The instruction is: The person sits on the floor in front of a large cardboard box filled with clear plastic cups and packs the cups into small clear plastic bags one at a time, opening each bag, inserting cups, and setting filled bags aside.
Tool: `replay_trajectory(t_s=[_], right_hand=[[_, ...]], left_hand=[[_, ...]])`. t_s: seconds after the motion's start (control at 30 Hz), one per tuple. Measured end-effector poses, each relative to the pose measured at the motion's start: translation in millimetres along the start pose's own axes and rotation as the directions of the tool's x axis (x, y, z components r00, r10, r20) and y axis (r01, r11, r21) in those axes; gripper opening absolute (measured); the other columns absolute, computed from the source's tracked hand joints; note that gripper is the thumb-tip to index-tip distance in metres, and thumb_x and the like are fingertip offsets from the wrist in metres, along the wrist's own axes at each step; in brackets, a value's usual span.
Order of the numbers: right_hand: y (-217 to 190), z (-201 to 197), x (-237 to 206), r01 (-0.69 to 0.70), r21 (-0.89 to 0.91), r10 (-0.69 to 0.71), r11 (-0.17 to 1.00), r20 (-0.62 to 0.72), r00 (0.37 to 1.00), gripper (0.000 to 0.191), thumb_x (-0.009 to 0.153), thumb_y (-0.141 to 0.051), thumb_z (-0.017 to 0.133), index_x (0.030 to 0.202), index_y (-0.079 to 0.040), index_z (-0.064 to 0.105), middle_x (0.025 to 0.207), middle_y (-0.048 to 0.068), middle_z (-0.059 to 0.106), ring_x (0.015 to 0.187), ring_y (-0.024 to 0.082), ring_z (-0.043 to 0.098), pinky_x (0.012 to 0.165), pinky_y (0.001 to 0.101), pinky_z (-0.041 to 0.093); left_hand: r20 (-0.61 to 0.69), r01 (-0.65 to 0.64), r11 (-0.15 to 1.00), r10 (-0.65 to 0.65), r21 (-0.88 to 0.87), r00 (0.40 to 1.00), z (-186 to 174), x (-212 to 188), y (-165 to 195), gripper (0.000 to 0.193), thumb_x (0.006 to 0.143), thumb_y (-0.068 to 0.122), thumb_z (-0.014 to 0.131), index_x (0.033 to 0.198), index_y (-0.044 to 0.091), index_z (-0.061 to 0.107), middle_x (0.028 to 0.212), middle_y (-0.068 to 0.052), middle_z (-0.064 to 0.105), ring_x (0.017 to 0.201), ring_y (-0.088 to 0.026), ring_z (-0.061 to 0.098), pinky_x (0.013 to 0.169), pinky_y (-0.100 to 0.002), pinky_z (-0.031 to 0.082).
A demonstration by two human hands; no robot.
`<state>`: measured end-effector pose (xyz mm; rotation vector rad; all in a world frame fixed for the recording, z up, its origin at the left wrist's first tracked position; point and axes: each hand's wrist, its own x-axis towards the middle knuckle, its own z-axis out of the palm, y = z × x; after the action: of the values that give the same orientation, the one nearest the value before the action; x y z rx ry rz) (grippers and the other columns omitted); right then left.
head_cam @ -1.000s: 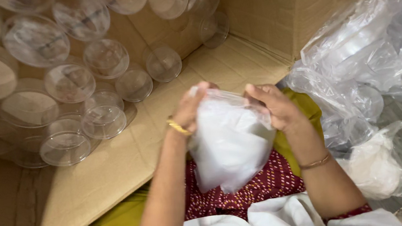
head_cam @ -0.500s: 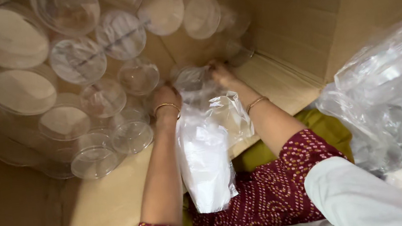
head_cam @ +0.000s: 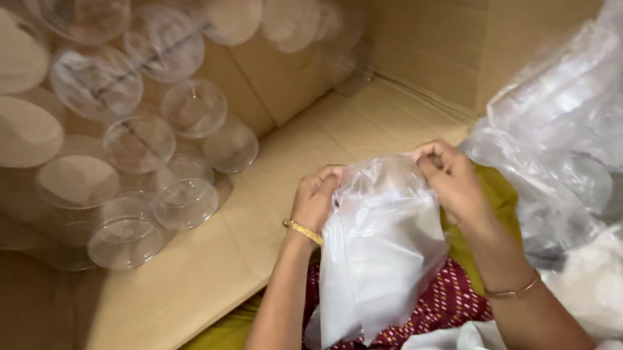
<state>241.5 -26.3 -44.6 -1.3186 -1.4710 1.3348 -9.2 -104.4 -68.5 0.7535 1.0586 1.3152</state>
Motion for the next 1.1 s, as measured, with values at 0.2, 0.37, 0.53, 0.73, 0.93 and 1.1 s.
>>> replay_trajectory(t_s=[0.2, 0.37, 0.53, 0.73, 0.93, 1.1], right_hand=[[55, -15, -16, -0.334, 0.41, 0.226, 0.849, 0.292, 0.93, 0.038, 0.104, -0.034, 0.049, 0.118, -0.005, 0.069, 0.104, 0.003, 0.069, 0.089, 0.013, 0.064, 0.076, 0.0293, 0.053], [16, -13, -50, -0.502, 0.668, 0.197, 0.549, 0.48, 0.855, 0.046, 0.106, -0.043, 0.047, 0.122, -0.004, 0.066, 0.109, 0.008, 0.07, 0.094, 0.019, 0.067, 0.083, 0.0343, 0.056], [-14, -12, -85, -0.473, 0.724, 0.091, 0.502, 0.5, 0.861, 0.044, 0.108, -0.044, 0.049, 0.118, -0.003, 0.065, 0.11, 0.012, 0.069, 0.096, 0.022, 0.068, 0.084, 0.0369, 0.058], [-43, -83, -62, -0.083, 0.87, 0.025, 0.487, 0.082, 0.996, 0.041, 0.111, -0.041, 0.048, 0.12, -0.003, 0.063, 0.116, 0.014, 0.067, 0.101, 0.026, 0.069, 0.089, 0.0388, 0.06], [-94, -130, -20, 0.43, 0.9, 0.017, 0.079, -0.432, 0.902, 0.058, 0.099, -0.033, 0.046, 0.137, 0.011, 0.05, 0.134, 0.029, 0.062, 0.117, 0.039, 0.066, 0.094, 0.0426, 0.056], [-86, -64, -30, 0.327, 0.827, -0.39, 0.458, -0.144, 0.909, 0.051, 0.106, -0.034, 0.065, 0.134, 0.004, 0.048, 0.148, 0.019, 0.05, 0.126, 0.027, 0.06, 0.11, 0.036, 0.055]], left_hand=[[-0.099, 0.052, 0.825, 0.005, 0.563, 0.995, 8, -17, 7, 0.035, 0.1, 0.019, 0.053, 0.082, -0.002, 0.073, 0.067, -0.012, 0.074, 0.064, -0.02, 0.069, 0.068, -0.034, 0.055], [0.067, -0.348, 0.683, 0.401, 0.642, 0.913, 37, 6, 8, 0.025, 0.095, 0.023, 0.057, 0.094, 0.002, 0.071, 0.084, -0.018, 0.071, 0.076, -0.035, 0.068, 0.07, -0.041, 0.053], [0.08, -0.173, 0.659, 0.169, 0.732, 0.982, 77, 19, 13, 0.034, 0.098, 0.035, 0.064, 0.088, 0.003, 0.071, 0.079, -0.019, 0.069, 0.075, -0.038, 0.066, 0.07, -0.043, 0.051], [0.005, -0.078, 0.92, 0.082, 0.383, 0.997, 75, 8, 13, 0.033, 0.097, 0.036, 0.064, 0.092, 0.004, 0.073, 0.074, -0.007, 0.073, 0.069, -0.015, 0.069, 0.066, -0.032, 0.055], [-0.063, -0.064, 0.991, 0.072, 0.114, 0.995, 67, 12, 5, 0.042, 0.107, 0.038, 0.049, 0.099, 0.002, 0.069, 0.076, -0.005, 0.072, 0.068, -0.011, 0.065, 0.066, -0.027, 0.054], [-0.109, -0.133, 0.985, 0.145, 0.11, 0.983, 65, 17, 0, 0.045, 0.109, 0.039, 0.047, 0.099, 0.0, 0.069, 0.076, -0.006, 0.072, 0.068, -0.011, 0.064, 0.066, -0.026, 0.053]])
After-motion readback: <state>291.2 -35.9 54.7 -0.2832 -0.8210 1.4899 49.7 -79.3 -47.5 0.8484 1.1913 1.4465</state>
